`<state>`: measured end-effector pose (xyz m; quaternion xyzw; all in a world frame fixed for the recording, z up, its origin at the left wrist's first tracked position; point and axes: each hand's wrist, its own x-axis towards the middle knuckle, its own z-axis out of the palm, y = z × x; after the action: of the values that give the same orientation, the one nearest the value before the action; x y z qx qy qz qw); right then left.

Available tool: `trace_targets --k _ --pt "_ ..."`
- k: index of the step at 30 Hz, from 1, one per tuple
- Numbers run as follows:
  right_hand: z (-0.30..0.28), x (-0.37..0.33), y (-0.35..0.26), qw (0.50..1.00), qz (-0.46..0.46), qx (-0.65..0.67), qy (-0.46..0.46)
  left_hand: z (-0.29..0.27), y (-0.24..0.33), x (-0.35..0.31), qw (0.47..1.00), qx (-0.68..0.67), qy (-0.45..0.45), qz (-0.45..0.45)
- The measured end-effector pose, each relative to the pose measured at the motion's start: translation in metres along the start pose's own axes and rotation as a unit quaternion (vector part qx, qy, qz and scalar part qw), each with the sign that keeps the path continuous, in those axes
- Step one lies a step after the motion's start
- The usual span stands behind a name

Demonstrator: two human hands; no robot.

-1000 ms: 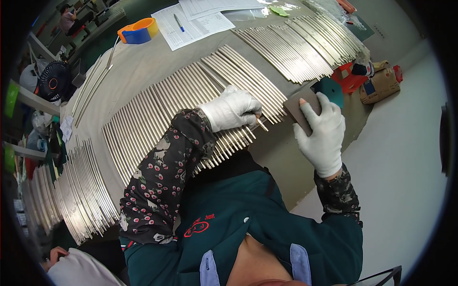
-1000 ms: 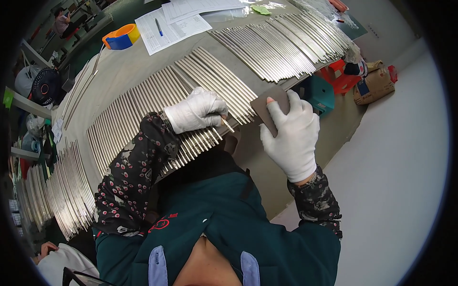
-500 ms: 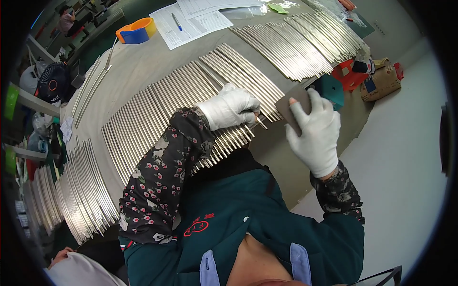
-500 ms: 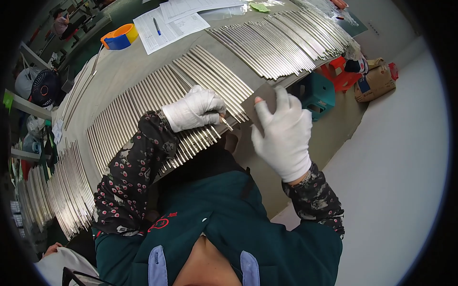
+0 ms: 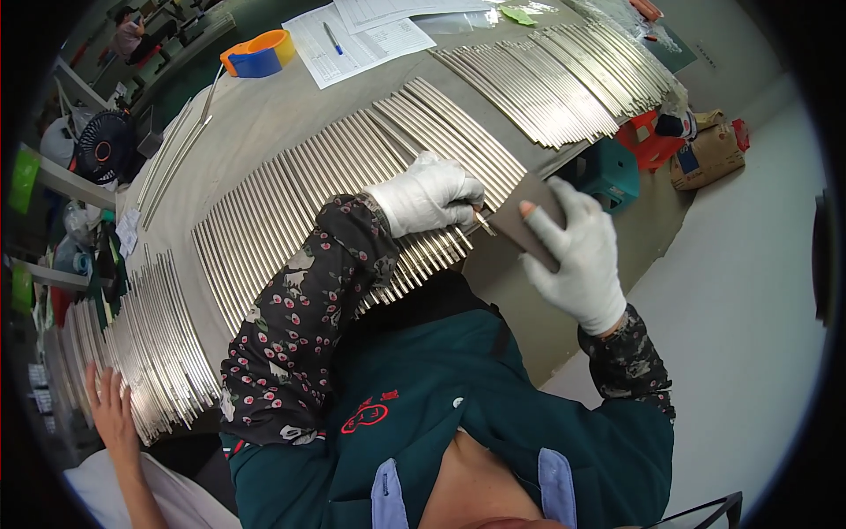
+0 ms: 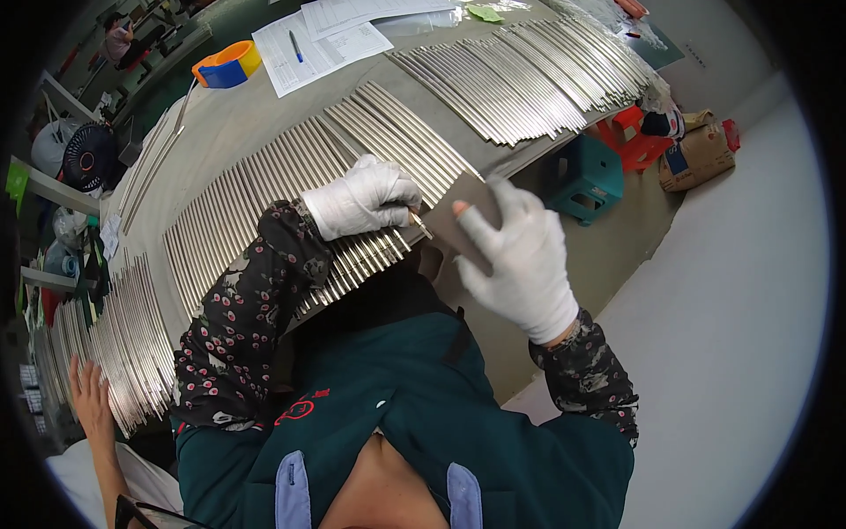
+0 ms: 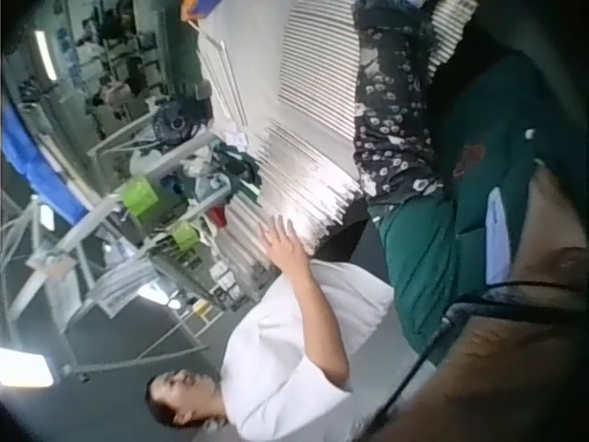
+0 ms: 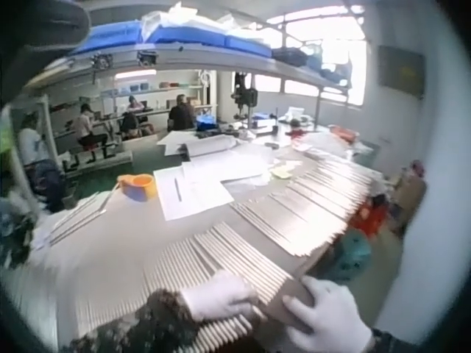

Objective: Sanding the ends of a batch of thin rods using a sanding block.

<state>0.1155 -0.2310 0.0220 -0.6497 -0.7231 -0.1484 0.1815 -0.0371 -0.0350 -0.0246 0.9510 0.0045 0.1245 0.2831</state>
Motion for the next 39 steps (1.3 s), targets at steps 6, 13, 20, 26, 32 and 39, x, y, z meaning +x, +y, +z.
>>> trace_targets --k 6,13,20,26,32,39 --pt "-0.008 -0.014 0.027 0.992 0.089 -0.058 0.073 -0.013 0.022 -0.001 0.978 0.190 0.087 0.023" --pt "-0.005 -0.024 0.024 0.994 0.084 -0.036 0.058 -0.023 0.026 -0.017 0.977 0.157 -0.106 -0.099" --pt "-0.005 -0.020 0.008 0.995 0.070 -0.017 0.063 -0.020 0.019 -0.003 0.988 0.029 -0.119 -0.094" --pt "0.000 -0.001 -0.036 0.999 -0.012 0.017 -0.039 -0.007 0.008 -0.012 0.999 -0.035 0.007 -0.023" --pt "-0.008 0.004 -0.031 1.000 -0.004 0.024 0.002 -0.005 0.004 -0.007 0.999 -0.030 -0.009 -0.023" --pt "-0.005 0.007 -0.015 0.995 0.041 -0.089 0.015 -0.009 0.003 -0.008 0.999 -0.006 -0.024 -0.032"
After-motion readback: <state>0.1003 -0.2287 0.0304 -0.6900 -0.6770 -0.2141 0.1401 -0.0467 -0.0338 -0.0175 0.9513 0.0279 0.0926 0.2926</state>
